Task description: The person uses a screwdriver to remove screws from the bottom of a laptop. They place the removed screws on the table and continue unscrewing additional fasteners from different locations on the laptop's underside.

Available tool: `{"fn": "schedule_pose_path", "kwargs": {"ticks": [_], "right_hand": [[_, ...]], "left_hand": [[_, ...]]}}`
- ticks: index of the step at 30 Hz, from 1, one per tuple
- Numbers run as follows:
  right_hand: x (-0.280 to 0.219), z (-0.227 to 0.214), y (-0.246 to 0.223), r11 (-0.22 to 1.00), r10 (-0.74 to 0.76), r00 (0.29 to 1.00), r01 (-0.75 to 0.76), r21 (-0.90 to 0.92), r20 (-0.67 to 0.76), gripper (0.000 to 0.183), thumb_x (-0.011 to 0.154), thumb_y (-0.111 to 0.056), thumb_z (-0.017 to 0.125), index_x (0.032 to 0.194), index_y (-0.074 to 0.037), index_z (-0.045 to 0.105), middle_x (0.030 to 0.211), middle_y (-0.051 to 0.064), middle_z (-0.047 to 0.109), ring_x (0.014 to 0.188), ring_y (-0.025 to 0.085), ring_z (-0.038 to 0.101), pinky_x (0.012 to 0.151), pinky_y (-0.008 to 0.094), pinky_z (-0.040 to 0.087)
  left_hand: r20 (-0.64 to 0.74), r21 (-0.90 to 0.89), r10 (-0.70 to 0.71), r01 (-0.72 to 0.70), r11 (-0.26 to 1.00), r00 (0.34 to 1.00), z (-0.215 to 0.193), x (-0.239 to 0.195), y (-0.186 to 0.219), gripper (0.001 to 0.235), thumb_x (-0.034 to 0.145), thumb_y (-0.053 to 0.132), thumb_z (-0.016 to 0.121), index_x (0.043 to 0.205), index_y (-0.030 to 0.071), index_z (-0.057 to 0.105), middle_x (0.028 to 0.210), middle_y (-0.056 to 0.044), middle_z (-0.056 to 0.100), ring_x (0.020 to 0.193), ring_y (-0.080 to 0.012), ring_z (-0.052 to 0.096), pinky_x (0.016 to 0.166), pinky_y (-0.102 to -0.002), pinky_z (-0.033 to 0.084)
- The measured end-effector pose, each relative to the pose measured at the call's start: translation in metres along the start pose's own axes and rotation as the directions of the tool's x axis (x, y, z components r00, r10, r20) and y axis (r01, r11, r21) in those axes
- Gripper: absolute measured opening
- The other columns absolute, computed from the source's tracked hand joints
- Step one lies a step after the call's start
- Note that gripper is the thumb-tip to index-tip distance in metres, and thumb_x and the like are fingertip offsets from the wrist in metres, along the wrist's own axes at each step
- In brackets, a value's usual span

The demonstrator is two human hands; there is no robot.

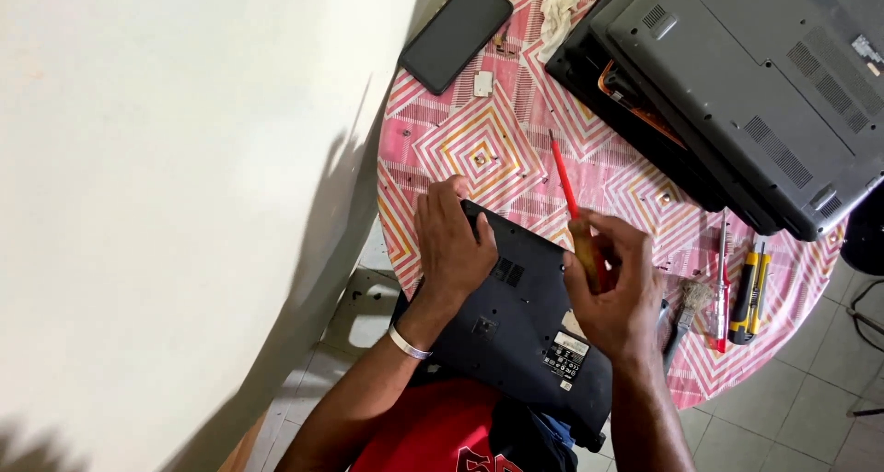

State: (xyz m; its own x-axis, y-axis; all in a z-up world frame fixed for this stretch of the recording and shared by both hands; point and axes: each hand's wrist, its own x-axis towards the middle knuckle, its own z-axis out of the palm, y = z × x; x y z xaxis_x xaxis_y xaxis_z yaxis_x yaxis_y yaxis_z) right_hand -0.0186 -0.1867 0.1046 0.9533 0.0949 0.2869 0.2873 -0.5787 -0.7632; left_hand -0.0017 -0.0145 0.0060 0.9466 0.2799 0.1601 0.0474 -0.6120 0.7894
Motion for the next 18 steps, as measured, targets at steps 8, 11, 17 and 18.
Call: {"fn": "schedule_pose_path", "kwargs": {"ticks": [8,11,17,18], "right_hand": [[0.081,0.039,-0.009,0.83,-0.164,0.95,0.279,0.483,-0.266,0.037,0.09,-0.005,0.082,0.112,0.008,0.056,0.109,0.03,0.069,0.096,0.028,0.071,0.079,0.032,0.057],[0.083,0.056,0.008,0.784,-0.099,0.966,0.223,0.579,-0.239,0.046,0.099,-0.02,0.074,0.126,0.004,0.045,0.106,0.026,0.068,0.091,0.023,0.07,0.068,0.024,0.055],[0.068,0.068,0.015,0.869,-0.35,0.929,0.371,0.327,-0.123,0.029,0.103,-0.011,0.06,0.123,0.005,0.046,0.097,0.016,0.066,0.077,0.024,0.069,0.063,0.03,0.057],[0.067,0.066,0.017,0.887,-0.338,0.939,0.34,0.313,-0.062,0.027,0.104,-0.012,0.059,0.122,0.004,0.047,0.097,0.017,0.066,0.077,0.026,0.069,0.066,0.034,0.058]], "left_hand": [[0.023,0.037,0.039,-0.039,0.999,0.999,0.001,-0.003,0.0,0.048,0.076,0.01,0.068,0.121,0.009,0.052,0.098,-0.007,0.052,0.091,-0.0293,0.054,0.078,-0.049,0.049],[-0.019,0.089,0.025,-0.023,0.996,1.0,0.004,0.0,-0.005,0.043,0.075,0.013,0.068,0.115,0.011,0.051,0.093,-0.003,0.047,0.087,-0.0268,0.052,0.074,-0.045,0.047],[-0.029,-0.006,-0.033,0.032,0.999,0.999,0.006,-0.001,-0.008,0.036,0.079,0.019,0.067,0.11,0.01,0.05,0.09,-0.008,0.048,0.088,-0.0314,0.055,0.076,-0.045,0.047],[-0.033,0.004,-0.038,0.038,0.999,0.999,0.008,0.0,-0.01,0.036,0.08,0.02,0.067,0.11,0.011,0.05,0.091,-0.01,0.05,0.088,-0.0304,0.057,0.076,-0.044,0.049]]}}
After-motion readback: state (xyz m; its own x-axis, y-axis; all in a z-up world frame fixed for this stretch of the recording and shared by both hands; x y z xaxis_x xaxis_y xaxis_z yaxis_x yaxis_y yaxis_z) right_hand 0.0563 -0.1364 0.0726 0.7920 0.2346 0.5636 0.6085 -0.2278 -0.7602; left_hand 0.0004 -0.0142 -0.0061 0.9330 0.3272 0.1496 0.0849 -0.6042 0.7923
